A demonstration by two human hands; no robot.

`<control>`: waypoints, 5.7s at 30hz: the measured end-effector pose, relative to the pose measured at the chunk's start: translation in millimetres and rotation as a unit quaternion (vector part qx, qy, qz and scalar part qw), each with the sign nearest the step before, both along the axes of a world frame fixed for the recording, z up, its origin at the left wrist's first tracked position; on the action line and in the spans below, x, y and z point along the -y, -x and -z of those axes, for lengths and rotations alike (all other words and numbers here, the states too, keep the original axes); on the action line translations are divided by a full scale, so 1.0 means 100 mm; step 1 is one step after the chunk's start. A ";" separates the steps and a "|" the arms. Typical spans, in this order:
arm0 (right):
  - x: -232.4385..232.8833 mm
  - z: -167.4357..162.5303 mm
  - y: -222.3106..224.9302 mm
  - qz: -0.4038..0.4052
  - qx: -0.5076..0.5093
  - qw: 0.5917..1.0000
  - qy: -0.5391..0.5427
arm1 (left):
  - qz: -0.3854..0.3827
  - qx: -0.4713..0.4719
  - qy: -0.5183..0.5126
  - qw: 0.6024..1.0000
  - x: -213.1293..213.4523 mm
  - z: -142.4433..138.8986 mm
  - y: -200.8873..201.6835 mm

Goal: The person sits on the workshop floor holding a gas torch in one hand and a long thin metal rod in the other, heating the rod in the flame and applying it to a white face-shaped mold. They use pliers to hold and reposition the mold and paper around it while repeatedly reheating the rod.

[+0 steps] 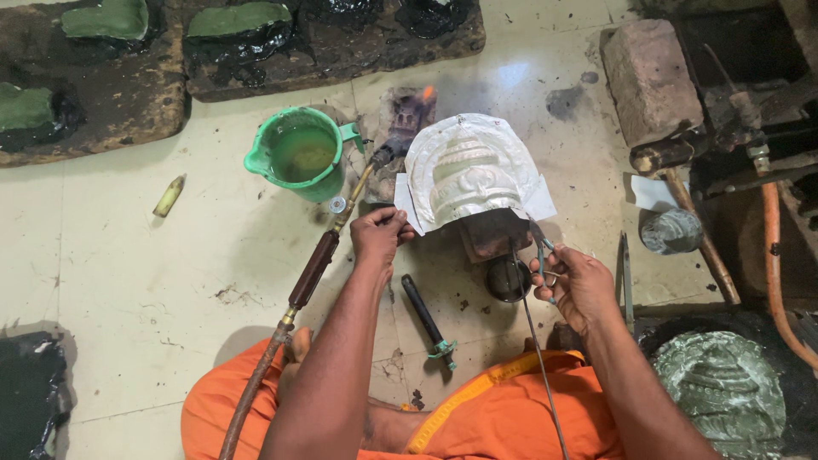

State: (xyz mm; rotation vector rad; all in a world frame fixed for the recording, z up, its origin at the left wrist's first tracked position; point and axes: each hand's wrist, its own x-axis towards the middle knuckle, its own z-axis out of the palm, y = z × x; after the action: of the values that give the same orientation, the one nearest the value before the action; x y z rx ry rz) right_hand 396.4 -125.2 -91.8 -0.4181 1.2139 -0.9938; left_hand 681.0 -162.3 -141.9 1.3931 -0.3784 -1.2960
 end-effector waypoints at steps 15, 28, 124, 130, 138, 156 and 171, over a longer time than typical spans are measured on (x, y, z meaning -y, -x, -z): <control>0.00 0.08 0.03 0.004 -0.005 1.000 -0.003 | 0.007 0.019 0.009 1.000 0.01 0.08 -0.01; 0.00 0.08 0.03 0.001 -0.017 1.000 0.002 | 0.000 0.016 0.006 1.000 0.01 0.09 0.01; 0.04 0.27 0.35 -0.021 -0.058 0.998 0.020 | 0.033 0.060 -0.005 0.998 0.03 0.13 -0.08; 0.07 0.28 0.38 -0.028 -0.050 0.998 0.023 | 0.033 0.068 -0.007 0.997 0.04 0.13 -0.07; 0.07 0.29 0.40 -0.032 -0.038 0.999 0.021 | 0.032 0.071 -0.006 0.997 0.04 0.11 -0.05; 0.03 0.26 0.37 -0.018 -0.038 0.999 -0.009 | 0.022 0.049 -0.001 0.999 0.01 0.18 0.00; 0.01 0.23 0.33 -0.012 -0.045 0.999 -0.017 | 0.026 0.047 0.017 0.998 0.00 0.21 0.00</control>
State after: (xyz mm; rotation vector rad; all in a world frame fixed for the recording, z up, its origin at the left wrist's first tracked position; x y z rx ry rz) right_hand 363.1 -126.5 -114.3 -0.4547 1.3019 -0.9406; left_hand 680.8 -162.6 -163.3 1.4270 -0.5005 -1.2638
